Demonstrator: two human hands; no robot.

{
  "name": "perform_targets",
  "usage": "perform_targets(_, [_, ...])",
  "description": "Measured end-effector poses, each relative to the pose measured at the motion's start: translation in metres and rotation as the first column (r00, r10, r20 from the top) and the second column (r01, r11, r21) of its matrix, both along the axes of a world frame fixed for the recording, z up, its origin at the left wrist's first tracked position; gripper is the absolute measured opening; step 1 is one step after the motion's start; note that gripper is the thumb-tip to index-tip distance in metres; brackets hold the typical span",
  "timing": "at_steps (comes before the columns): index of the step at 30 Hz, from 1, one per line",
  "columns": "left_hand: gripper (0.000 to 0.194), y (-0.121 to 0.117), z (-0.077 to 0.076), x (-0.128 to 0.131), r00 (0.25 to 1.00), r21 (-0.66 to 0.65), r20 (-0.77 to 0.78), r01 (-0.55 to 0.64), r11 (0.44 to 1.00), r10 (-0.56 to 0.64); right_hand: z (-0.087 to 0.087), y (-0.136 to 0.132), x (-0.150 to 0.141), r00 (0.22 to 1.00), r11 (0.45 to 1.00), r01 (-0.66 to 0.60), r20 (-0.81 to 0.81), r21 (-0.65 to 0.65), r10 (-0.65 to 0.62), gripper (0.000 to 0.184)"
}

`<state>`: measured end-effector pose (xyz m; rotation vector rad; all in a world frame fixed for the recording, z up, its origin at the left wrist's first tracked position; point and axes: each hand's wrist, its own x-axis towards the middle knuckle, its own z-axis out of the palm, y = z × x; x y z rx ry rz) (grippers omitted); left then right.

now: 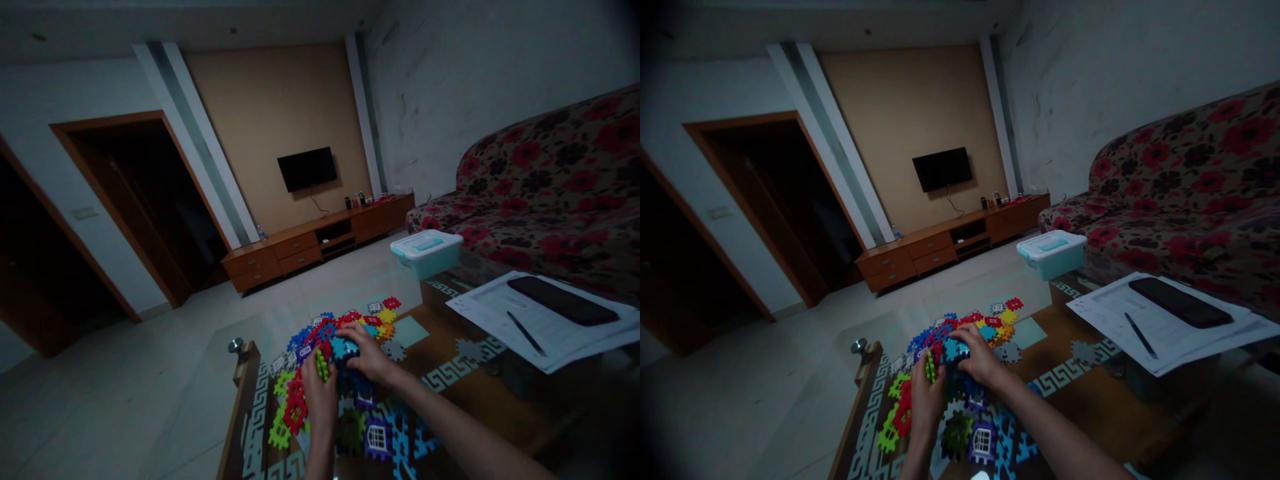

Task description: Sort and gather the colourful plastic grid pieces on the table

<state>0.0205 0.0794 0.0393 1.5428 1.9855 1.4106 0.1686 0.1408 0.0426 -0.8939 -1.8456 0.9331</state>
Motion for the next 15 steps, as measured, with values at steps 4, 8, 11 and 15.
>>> perform_targets(4, [0.067, 0.012, 0.001, -0.013, 0.994, -0.016, 0.097, -0.048, 0.999, 0.050, -0.003, 0.018, -0.015, 0.990, 0.990, 0.140, 0.026, 0.001, -0.140, 0.069])
perform_targets(8, [0.079, 0.011, -0.001, -0.021, 0.993, -0.001, 0.112, -0.024, 1.000, 0.024, -0.003, 0.027, -0.027, 0.989, 0.990, 0.135, 0.058, 0.041, -0.137, 0.074])
perform_targets(11, [0.074, 0.005, -0.009, -0.029, 0.999, 0.019, 0.032, -0.023, 1.000, 0.023, 0.000, 0.027, -0.025, 0.992, 0.993, 0.075, 0.097, 0.086, -0.083, 0.075])
perform_targets(15, [0.063, -0.006, -0.029, -0.050, 0.986, -0.006, -0.127, -0.108, 0.994, 0.106, 0.006, 0.025, -0.004, 0.980, 0.990, 0.097, 0.162, 0.102, -0.113, 0.069])
